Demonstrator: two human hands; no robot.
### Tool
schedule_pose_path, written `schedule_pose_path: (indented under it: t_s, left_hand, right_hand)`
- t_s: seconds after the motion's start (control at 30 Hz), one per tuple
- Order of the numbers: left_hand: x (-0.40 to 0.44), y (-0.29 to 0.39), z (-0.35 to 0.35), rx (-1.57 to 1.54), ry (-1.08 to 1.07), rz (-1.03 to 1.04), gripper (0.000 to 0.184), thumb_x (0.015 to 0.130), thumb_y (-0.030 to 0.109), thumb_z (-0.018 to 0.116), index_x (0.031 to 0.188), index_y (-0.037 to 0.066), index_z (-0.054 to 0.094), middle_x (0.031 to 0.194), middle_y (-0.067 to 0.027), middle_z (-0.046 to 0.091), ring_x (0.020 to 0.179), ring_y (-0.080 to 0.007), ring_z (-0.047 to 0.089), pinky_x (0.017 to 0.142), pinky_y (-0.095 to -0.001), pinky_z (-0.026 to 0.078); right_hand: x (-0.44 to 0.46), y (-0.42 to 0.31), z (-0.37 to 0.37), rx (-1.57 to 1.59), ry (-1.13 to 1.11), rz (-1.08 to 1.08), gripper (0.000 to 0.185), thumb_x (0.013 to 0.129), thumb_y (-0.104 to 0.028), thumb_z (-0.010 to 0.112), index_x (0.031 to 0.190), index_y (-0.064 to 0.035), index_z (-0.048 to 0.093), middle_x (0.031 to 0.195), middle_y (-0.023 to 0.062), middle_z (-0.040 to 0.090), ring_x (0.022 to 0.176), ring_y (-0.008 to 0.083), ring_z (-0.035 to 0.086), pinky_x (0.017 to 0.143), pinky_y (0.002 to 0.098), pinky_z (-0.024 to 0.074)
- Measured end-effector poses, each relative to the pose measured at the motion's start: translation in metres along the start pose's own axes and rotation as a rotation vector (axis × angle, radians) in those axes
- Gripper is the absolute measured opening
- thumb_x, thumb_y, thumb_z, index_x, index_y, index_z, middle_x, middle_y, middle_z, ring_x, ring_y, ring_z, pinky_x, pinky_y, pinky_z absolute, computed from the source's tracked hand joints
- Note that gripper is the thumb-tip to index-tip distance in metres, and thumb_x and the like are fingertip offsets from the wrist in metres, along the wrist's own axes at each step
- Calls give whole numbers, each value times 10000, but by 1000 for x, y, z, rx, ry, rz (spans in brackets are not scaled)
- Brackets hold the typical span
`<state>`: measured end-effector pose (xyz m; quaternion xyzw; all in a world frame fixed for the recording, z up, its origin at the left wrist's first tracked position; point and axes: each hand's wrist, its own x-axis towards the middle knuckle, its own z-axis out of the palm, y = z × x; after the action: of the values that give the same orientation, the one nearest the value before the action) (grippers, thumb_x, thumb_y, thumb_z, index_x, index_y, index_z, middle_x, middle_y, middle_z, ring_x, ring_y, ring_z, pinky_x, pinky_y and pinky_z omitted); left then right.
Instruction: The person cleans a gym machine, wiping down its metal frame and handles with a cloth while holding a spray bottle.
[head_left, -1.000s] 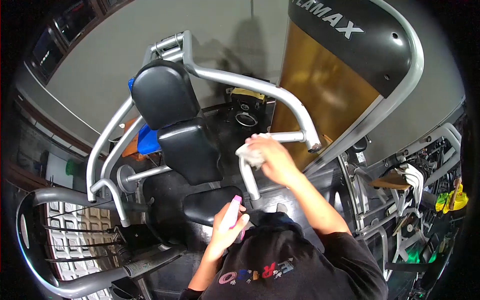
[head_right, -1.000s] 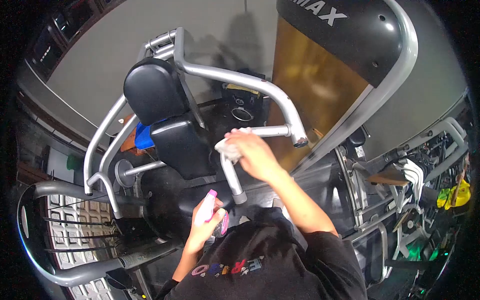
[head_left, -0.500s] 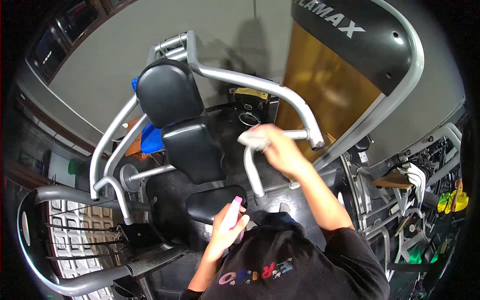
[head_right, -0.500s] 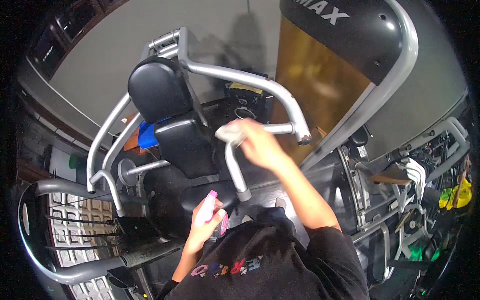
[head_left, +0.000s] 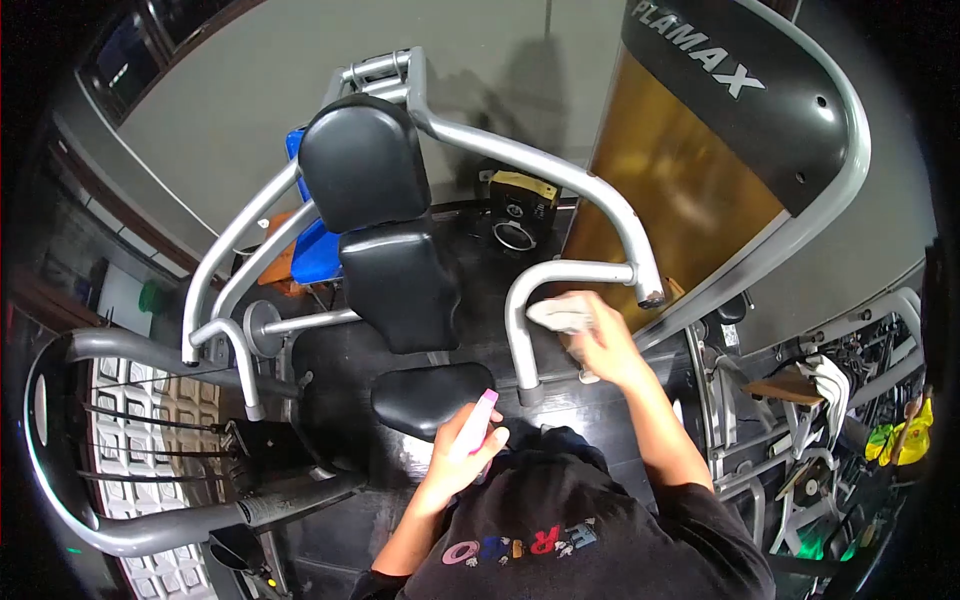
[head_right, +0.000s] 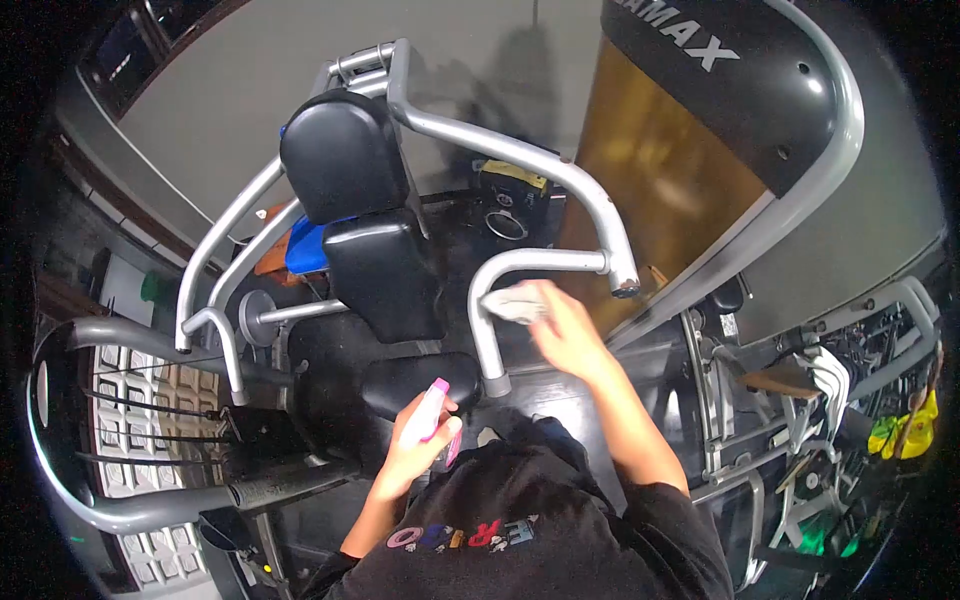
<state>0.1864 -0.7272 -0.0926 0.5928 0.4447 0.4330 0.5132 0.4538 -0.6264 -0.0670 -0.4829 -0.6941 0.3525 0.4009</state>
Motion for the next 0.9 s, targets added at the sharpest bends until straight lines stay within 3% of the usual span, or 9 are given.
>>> schedule_pose_path:
  t_s: [0.13,0.2,0.27,0.43,0.57,0.8,0.9]
  left_hand:
    - [-3,3,4,25,28,-1,202,898,133,733,1033,24,629,705,-8,577,631,-68,547,583,-251,438]
    - [-5,3,8,21,47,-26,197,895,118,731,1034,22,629,708,-10,581,634,-69,552,587,-251,445]
    - [-4,5,17,17,58,-48,193,892,102,729,1035,20,629,711,-13,585,636,-70,556,591,-250,451]
    - [3,4,41,-50,183,-68,184,869,42,725,1027,17,634,740,-4,606,674,-73,574,629,-253,474]
    - [2,0,49,-68,229,-155,168,861,26,723,1002,18,632,754,-1,611,687,-75,574,642,-254,477]
    - [-17,-11,58,55,303,-118,147,857,15,717,969,19,622,765,-18,621,685,-74,569,633,-256,471]
    - [-25,-15,63,-41,330,-233,166,874,38,715,1008,19,619,782,-8,624,704,-79,575,654,-259,478]
  right_hand:
    - [-33,46,-33,162,232,-41,459,811,47,439,1258,47,540,1209,164,662,1142,226,635,1004,332,467]
    - [-45,46,-40,263,290,38,458,821,59,422,1266,65,534,1219,167,656,1160,235,626,1041,324,439]
    - [-52,44,-50,224,315,153,501,876,70,394,1372,34,453,1265,148,618,1208,226,582,1098,344,394]
    - [-55,52,-58,131,282,151,511,813,62,483,1321,113,480,1207,192,658,1157,259,626,1033,340,443]
    - [-57,42,-65,55,214,159,557,807,35,505,1355,118,455,1168,228,669,1113,257,648,996,346,470]
    - [-68,70,-68,111,182,163,548,834,79,467,1381,97,441,1230,179,644,1157,231,610,1036,337,443]
    - [-59,51,-67,115,171,163,449,813,45,502,1259,88,517,1122,184,689,1051,225,663,928,316,496]
